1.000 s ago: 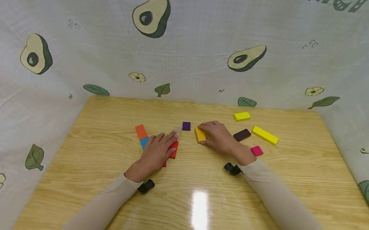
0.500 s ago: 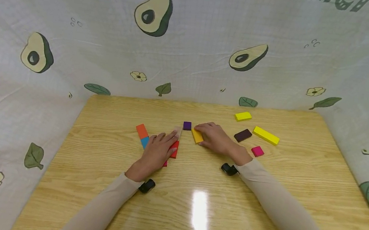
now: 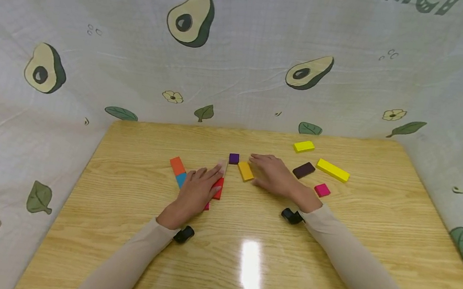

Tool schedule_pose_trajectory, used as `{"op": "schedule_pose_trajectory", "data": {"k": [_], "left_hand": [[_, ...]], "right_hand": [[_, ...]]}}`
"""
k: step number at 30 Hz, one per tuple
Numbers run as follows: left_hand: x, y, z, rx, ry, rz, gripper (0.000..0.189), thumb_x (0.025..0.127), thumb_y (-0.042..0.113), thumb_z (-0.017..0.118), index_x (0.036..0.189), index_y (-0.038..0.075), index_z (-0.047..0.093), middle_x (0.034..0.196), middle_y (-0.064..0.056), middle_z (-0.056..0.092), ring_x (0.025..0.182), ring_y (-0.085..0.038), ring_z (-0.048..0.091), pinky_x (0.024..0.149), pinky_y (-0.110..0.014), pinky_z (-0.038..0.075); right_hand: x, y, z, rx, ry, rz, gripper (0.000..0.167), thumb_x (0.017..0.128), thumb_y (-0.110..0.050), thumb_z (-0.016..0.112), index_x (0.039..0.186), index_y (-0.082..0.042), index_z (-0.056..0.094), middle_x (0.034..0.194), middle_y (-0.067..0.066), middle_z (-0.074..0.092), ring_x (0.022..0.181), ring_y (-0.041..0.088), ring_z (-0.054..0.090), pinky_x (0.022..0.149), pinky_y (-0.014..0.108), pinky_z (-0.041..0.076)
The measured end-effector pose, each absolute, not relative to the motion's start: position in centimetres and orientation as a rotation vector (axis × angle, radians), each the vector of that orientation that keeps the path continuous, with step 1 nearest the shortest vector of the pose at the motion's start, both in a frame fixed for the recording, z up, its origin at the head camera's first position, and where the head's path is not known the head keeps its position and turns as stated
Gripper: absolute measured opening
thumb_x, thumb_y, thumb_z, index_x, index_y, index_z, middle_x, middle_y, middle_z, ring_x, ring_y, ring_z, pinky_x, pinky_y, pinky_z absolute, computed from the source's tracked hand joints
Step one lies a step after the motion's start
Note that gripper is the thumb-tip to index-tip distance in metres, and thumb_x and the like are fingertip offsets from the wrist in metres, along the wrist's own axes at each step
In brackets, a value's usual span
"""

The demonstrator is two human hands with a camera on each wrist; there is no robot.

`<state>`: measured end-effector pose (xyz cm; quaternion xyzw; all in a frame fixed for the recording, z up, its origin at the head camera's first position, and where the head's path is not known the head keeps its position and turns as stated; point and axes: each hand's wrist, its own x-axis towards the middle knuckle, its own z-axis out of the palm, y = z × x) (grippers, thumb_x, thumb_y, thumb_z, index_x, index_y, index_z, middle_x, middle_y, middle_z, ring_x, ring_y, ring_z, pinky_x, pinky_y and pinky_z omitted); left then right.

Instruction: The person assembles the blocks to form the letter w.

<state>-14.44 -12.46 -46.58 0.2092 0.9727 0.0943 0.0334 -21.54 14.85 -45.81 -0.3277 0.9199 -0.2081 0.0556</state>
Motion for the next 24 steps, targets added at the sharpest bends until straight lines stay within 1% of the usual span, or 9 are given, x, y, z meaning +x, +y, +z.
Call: {"op": "schedule_pose_trajectory", "data": {"k": [5,12,18,24], "left_hand": [[-14.3,-12.4,-46.6,0.639,2.993,0.298,0.051,0.112,0.031,0.053,0.159,0.012,0.050,0.170,-0.006,0.039,0.148,-0.043,0.042,0.119,-0.060,0.034],[-14.4,-12.4,-46.6,0.624,2.998,0.293,0.050,0.112,0.032,0.054,0.158,0.012,0.051,0.169,-0.005,0.039,0.148,-0.042,0.043,0.119,-0.059,0.034],[-14.3,-12.4,-46.6,0.628,2.996,0.294,0.050,0.112,0.032,0.053,0.158,0.012,0.051,0.169,-0.006,0.040,0.147,-0.042,0.043,0.119,-0.059,0.035],[-14.4,-12.4,-46.5,0.636,2.997,0.299,0.050,0.112,0.032,0.052,0.158,0.012,0.052,0.169,-0.006,0.040,0.147,-0.042,0.044,0.118,-0.059,0.035]], "right_hand": [[-20.6,16.8,-45.5,-0.844,2.906,-0.636,0.065,0.099,-0.020,0.076,0.154,0.003,0.051,0.162,0.022,0.046,0.147,0.046,0.043,0.119,0.066,0.033],[-19.5,19.9,-45.3,-0.657,3.044,-0.644,0.063,0.097,-0.017,0.078,0.150,0.007,0.054,0.156,0.027,0.050,0.143,0.050,0.045,0.117,0.068,0.033],[-18.9,22.4,-45.5,-0.503,3.083,-0.671,0.066,0.097,-0.019,0.078,0.150,0.009,0.052,0.155,0.030,0.049,0.142,0.053,0.044,0.118,0.071,0.030],[-18.5,23.9,-45.5,-0.398,3.126,-0.650,0.068,0.097,-0.022,0.079,0.151,0.010,0.051,0.153,0.033,0.048,0.139,0.056,0.044,0.113,0.071,0.035]]}}
